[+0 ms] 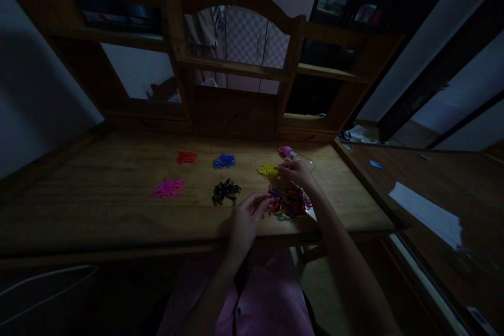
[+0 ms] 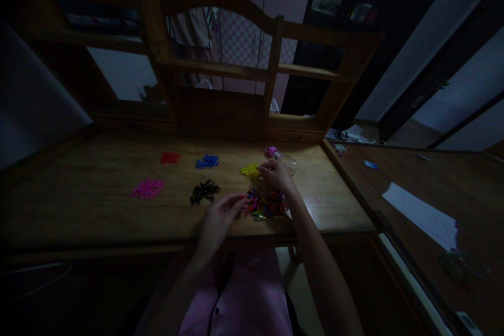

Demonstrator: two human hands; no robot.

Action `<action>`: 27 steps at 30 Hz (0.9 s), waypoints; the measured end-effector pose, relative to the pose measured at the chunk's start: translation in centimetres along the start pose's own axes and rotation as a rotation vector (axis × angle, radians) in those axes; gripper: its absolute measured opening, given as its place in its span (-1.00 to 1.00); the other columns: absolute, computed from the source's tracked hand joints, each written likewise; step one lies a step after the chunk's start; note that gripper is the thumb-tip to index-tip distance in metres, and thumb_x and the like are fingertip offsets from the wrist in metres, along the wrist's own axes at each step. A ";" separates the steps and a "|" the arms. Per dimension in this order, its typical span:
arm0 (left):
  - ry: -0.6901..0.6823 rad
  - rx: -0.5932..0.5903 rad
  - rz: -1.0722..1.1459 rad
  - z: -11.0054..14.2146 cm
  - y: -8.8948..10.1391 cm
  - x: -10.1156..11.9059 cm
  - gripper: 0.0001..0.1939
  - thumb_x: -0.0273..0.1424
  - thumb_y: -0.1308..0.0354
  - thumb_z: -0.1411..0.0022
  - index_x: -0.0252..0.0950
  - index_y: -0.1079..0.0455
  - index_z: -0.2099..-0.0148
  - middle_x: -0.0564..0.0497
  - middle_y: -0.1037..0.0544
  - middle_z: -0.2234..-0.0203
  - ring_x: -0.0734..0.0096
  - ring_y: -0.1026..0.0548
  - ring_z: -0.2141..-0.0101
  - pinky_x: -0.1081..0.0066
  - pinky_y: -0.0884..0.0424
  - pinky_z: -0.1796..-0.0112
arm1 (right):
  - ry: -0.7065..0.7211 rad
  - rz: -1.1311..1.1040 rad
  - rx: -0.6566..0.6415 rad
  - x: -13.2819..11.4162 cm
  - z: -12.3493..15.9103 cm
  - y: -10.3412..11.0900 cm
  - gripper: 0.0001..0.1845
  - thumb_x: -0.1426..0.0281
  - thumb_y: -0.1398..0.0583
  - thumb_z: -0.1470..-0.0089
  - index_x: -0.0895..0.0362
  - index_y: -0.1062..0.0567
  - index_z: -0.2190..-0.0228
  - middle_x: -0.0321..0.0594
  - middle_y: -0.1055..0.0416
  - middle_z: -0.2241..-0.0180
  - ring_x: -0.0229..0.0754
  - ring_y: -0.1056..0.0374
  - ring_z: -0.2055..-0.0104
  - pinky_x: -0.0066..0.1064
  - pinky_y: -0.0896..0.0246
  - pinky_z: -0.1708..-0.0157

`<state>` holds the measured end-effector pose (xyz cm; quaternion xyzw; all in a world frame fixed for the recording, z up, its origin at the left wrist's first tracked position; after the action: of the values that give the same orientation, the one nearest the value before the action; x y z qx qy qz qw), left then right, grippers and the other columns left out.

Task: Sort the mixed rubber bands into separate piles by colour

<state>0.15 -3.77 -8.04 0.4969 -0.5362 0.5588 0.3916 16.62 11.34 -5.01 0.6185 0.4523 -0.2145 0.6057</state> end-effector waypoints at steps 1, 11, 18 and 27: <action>-0.001 0.000 0.004 0.0 0.0 0.0 -0.77 -0.28 -0.23 -0.20 -0.34 -0.49 0.18 -0.09 -0.65 0.32 0.34 -0.61 0.35 0.42 -0.51 0.28 | 0.004 -0.002 0.016 -0.1 0.0 0.0 -0.66 0.17 -0.25 0.02 0.18 -0.66 0.39 -0.16 -0.55 0.46 -0.20 -0.37 0.48 -0.46 -0.15 0.54; 0.030 -0.009 0.028 -0.3 0.5 0.2 -0.76 -0.27 -0.20 -0.24 -0.35 -0.40 0.15 -0.12 -0.64 0.32 0.32 -0.61 0.34 0.40 -0.49 0.27 | 0.047 0.023 0.388 -0.7 3.2 3.1 -0.49 0.02 -0.17 -0.09 0.19 -0.66 0.27 -0.12 -0.57 0.39 -0.11 -0.41 0.39 -0.41 -0.18 0.47; 0.014 -0.004 0.049 -0.4 0.6 0.5 -0.72 -0.26 -0.21 -0.23 -0.30 -0.29 0.10 -0.12 -0.63 0.29 0.32 -0.61 0.34 0.38 -0.49 0.26 | -0.019 0.016 0.511 -1.1 7.0 4.6 -0.51 0.04 -0.15 -0.13 0.20 -0.65 0.36 -0.18 -0.50 0.48 -0.19 -0.37 0.45 -0.44 -0.12 0.49; 0.014 0.048 -0.046 0.9 2.3 1.9 -0.73 -0.20 -0.22 -0.19 -0.26 -0.30 0.19 -0.07 -0.63 0.32 0.30 -0.61 0.30 0.39 -0.48 0.27 | -0.077 0.057 0.579 -0.2 10.8 6.7 -0.51 0.01 -0.16 -0.11 0.18 -0.62 0.42 -0.21 -0.46 0.52 -0.24 -0.28 0.53 -0.45 -0.06 0.56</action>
<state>-2.33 -5.12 -6.76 0.5145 -0.5083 0.5656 0.3963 25.08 2.01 -2.98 0.7696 0.3311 -0.3408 0.4266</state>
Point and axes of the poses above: each hand's wrist, its own z-axis away from the middle knuckle, its own y-axis out of the back of the hand, x = y × z, the point moved 1 cm from there along -z, towards the middle knuckle
